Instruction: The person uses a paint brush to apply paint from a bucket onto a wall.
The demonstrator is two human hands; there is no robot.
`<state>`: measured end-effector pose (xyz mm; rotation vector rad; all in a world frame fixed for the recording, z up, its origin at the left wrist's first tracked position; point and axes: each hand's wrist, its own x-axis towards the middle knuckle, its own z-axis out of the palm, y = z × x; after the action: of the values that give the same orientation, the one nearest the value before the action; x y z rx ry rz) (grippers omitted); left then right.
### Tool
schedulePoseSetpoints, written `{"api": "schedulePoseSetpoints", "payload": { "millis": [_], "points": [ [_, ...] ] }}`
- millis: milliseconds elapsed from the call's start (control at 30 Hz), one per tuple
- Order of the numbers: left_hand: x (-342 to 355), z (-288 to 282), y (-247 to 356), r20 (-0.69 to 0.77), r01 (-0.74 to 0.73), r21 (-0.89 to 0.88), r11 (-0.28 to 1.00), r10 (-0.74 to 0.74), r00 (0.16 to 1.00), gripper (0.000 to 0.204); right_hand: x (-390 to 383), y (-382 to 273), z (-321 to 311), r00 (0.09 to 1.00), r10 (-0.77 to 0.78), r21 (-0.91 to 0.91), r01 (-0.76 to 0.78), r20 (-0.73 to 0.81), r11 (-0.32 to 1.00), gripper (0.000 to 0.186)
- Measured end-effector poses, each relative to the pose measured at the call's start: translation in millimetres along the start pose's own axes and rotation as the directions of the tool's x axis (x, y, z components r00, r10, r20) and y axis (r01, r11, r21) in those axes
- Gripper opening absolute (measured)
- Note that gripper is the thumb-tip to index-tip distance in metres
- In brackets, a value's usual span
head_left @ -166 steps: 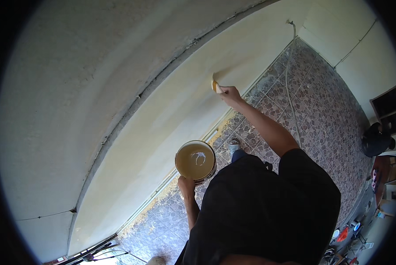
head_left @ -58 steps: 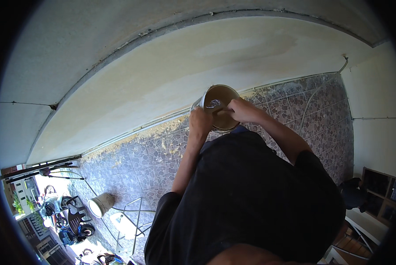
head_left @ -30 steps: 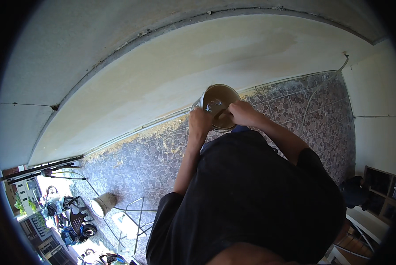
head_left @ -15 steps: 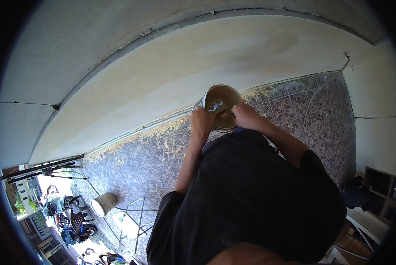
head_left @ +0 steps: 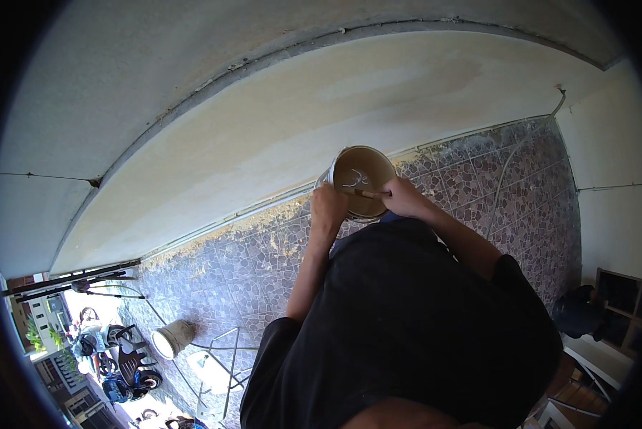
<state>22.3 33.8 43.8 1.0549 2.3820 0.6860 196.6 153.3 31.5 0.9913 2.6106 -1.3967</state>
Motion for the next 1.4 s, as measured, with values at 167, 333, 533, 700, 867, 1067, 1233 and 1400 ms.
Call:
{"api": "schedulePoseSetpoints", "payload": {
  "millis": [167,333,533,700,867,1067,1233,1400],
  "points": [
    [0.1,-15.5,2.2,0.087,0.09,-0.045,0.995,-0.086,0.992,0.029,-7.6,4.1,-23.0,0.874,0.307,0.649,-0.485,0.377,0.586,0.032],
    [6.1,-10.6,-5.2,0.08,0.1,-0.049,0.994,-0.096,0.992,0.03,-10.4,7.6,-16.0,0.922,0.266,0.722,-0.386,0.281,0.574,0.031],
    [4.6,-10.3,-9.8,0.042,0.093,-0.038,0.995,-0.091,0.995,0.028,-7.5,-13.5,-3.6,0.991,0.125,0.107,-0.119,-0.048,0.987,0.033],
    [4.3,-11.0,-22.3,0.008,0.137,-0.041,0.99,-0.137,0.991,0.027,-3.3,-19.6,-22.3,0.999,0.004,0.264,0.005,-0.033,0.964,0.032],
    [2.9,-13.2,-40.0,0.003,0.192,-0.075,0.979,-0.192,0.981,0.029,30.5,-21.0,-30.2,0.984,0.023,0.351,0.04,-0.175,0.936,0.035],
    [1.2,-8.3,-55.9,-0.005,0.23,-0.09,0.969,-0.231,0.973,0.029,102.7,-40.8,-45.4,0.922,-0.089,0.245,0.192,-0.377,0.95,0.037],
    [-4.5,-17.2,-55.4,-0.023,0.231,-0.061,0.971,-0.233,0.972,0.031,119.6,-6.4,-81.0,0.865,-0.054,0.161,0.154,-0.5,0.975,0.038],
    [-6.8,-4.4,-79.4,-0.052,0.255,-0.029,0.967,-0.256,0.965,0.033,81.6,-1.1,-94.4,0.872,0.043,0.195,0.06,-0.487,0.979,0.038]
  ]
}}
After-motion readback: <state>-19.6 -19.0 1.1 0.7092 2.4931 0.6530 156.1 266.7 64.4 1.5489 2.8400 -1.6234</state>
